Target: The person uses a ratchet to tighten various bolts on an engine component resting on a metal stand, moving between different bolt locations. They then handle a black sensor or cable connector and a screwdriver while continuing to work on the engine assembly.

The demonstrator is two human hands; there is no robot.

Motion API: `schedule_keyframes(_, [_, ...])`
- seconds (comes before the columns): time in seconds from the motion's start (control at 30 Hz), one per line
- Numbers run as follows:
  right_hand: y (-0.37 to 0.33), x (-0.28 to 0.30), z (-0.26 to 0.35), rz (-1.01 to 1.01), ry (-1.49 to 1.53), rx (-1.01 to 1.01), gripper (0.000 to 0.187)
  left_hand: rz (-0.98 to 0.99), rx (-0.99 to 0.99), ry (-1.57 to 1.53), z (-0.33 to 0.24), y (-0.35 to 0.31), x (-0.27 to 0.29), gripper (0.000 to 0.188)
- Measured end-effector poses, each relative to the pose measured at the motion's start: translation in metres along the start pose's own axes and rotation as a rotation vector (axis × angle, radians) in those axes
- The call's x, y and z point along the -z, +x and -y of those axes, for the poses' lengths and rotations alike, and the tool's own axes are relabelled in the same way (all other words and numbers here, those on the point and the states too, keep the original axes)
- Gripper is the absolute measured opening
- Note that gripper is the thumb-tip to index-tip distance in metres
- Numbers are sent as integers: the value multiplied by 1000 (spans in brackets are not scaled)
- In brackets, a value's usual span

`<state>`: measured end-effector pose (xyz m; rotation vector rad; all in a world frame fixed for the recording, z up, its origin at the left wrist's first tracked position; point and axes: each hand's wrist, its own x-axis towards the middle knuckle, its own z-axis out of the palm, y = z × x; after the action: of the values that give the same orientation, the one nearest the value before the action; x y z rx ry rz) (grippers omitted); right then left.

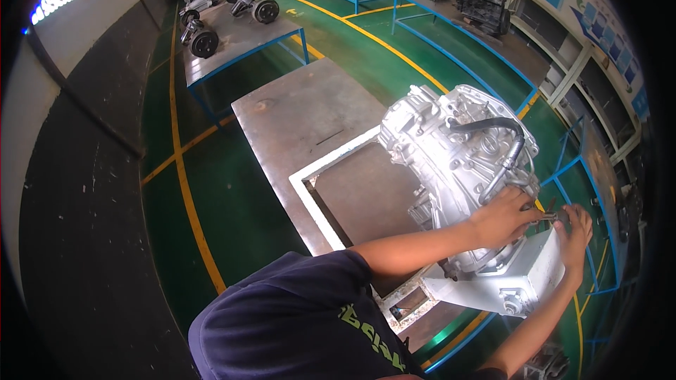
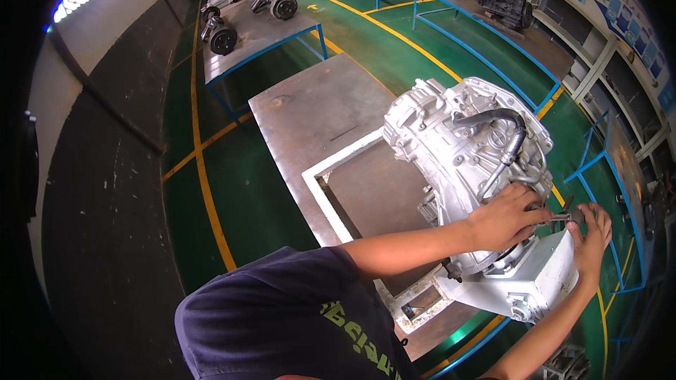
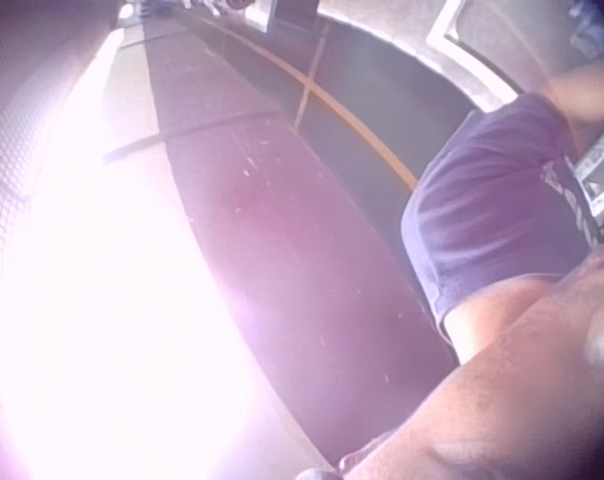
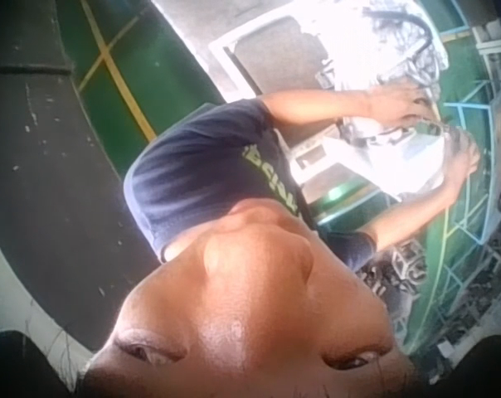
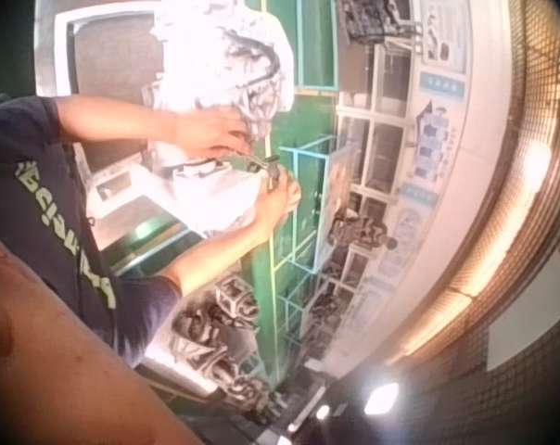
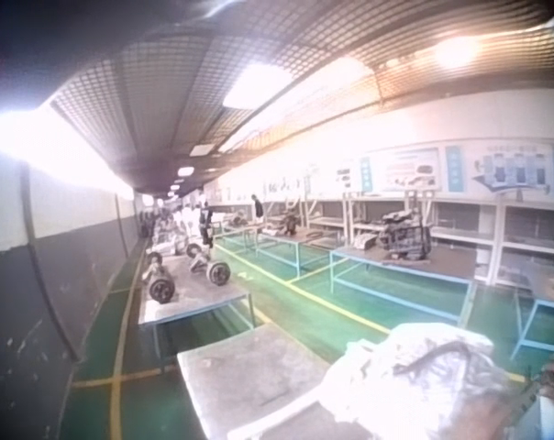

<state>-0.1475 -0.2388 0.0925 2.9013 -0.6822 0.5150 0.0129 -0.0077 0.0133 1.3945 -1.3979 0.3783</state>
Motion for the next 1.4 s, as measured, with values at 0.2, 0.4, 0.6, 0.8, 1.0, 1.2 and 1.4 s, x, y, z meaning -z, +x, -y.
schedule_keyframes(0.2, [-42,34,12,-82,-41,72,46,0,28,-43,0,0,5,42])
schedule_keyframes(0.4, [-138,63,124,-110,140,-218,41,36,27,-78,-1,2,1,40])
schedule_keyframes(0.6, [-154,38,232,-133,74,-229,40,-17,5,-7,2,2,0,44])
schedule_keyframes(0.8, [-138,35,267,-157,72,-349,42,-15,32,-19,5,3,-3,43])
schedule_keyframes(1.0, [-157,69,189,-153,-141,-303,37,72,57,-20,3,6,0,41])
schedule_keyframes(1.2, [-106,40,89,-154,-350,-235,33,143,83,28,5,5,5,44])
schedule_keyframes(1.4, [4,6,30,-180,-496,76,41,156,151,6,3,15,6,41])
